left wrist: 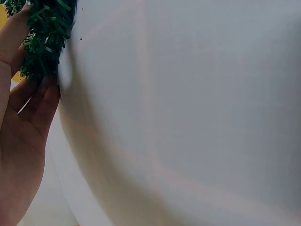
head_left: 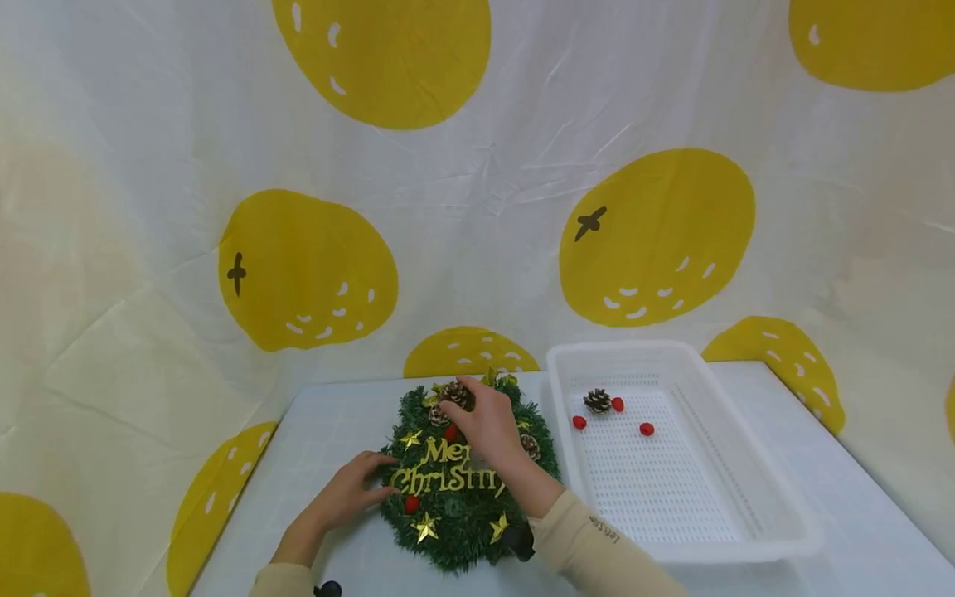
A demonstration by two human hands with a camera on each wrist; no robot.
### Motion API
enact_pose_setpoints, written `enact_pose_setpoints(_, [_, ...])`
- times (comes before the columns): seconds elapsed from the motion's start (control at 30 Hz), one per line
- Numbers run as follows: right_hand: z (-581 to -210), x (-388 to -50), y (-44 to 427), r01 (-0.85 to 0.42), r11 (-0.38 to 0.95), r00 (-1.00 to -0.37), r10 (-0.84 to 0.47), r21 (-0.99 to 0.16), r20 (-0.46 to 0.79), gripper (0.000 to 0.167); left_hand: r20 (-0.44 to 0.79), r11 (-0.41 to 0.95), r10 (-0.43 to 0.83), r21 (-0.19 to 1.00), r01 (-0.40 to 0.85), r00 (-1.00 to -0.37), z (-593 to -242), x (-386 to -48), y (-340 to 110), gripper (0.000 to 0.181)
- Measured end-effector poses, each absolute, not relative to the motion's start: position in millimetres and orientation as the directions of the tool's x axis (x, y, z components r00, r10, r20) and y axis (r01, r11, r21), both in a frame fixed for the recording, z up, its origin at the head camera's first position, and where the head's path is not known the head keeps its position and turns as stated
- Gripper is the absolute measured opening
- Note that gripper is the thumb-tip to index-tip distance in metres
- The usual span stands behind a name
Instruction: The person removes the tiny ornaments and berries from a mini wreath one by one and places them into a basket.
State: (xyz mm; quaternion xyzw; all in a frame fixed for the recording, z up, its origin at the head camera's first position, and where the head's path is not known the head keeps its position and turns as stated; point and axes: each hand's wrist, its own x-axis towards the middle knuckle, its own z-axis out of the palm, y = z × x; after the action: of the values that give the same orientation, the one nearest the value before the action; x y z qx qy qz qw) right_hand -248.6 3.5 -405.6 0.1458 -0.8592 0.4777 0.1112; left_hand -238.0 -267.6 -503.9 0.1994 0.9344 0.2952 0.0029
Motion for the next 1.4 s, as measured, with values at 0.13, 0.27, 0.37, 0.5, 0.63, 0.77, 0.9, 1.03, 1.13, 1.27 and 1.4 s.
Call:
enact_pose_setpoints(0.13, [-395, -255, 10, -0.342, 0.498, -0.937, -0.123, -0.797, 0.326, 0.051, 0.125, 0.747, 0.372, 0.547, 0.377, -0.92, -502, -239, -268, 0.047])
enact_pose_setpoints(0.27, [-387, -259, 19, -0.326, 0.49, -0.942, -0.099, -0.809, 0.32, 0.052, 0.111, 0.749, 0.375, 0.548, 0.371, -0.92, -502, -239, -267, 0.048])
enact_pose_setpoints(0.37, [-381, -263, 27, -0.311, 0.494, -0.945, -0.068, -0.812, 0.32, 0.052, 0.1, 0.749, 0.379, 0.551, 0.369, -0.92, -502, -238, -267, 0.049])
enact_pose_setpoints(0.5, [-371, -270, 38, -0.295, 0.493, -0.945, -0.022, -0.819, 0.328, 0.053, 0.102, 0.742, 0.385, 0.557, 0.373, -0.917, -503, -237, -268, 0.049])
enact_pose_setpoints(0.63, [-361, -278, 52, -0.271, 0.472, -0.95, 0.012, -0.839, 0.314, 0.055, 0.108, 0.739, 0.389, 0.557, 0.38, -0.915, -504, -238, -269, 0.049])
enact_pose_setpoints(0.77, [-355, -285, 69, -0.245, 0.467, -0.954, 0.039, -0.85, 0.296, 0.057, 0.108, 0.739, 0.385, 0.559, 0.376, -0.916, -506, -238, -269, 0.05])
enact_pose_setpoints(0.9, [-354, -293, 87, -0.214, 0.49, -0.956, 0.071, -0.845, 0.283, 0.057, 0.1, 0.74, 0.376, 0.566, 0.363, -0.921, -506, -238, -269, 0.05])
enact_pose_setpoints(1.03, [-357, -299, 105, -0.164, 0.516, -0.961, 0.109, -0.841, 0.255, 0.058, 0.095, 0.743, 0.372, 0.565, 0.358, -0.923, -505, -238, -268, 0.05])
enact_pose_setpoints(1.13, [-361, -303, 120, -0.123, 0.529, -0.963, 0.143, -0.84, 0.23, 0.057, 0.095, 0.746, 0.372, 0.562, 0.358, -0.923, -504, -238, -268, 0.05])
enact_pose_setpoints(1.27, [-369, -309, 137, -0.074, 0.552, -0.962, 0.18, -0.83, 0.206, 0.058, 0.1, 0.746, 0.373, 0.558, 0.362, -0.922, -504, -237, -268, 0.051])
enact_pose_setpoints(1.4, [-379, -315, 153, -0.016, 0.579, -0.962, 0.214, -0.815, 0.171, 0.059, 0.103, 0.75, 0.374, 0.55, 0.366, -0.922, -506, -238, -269, 0.051])
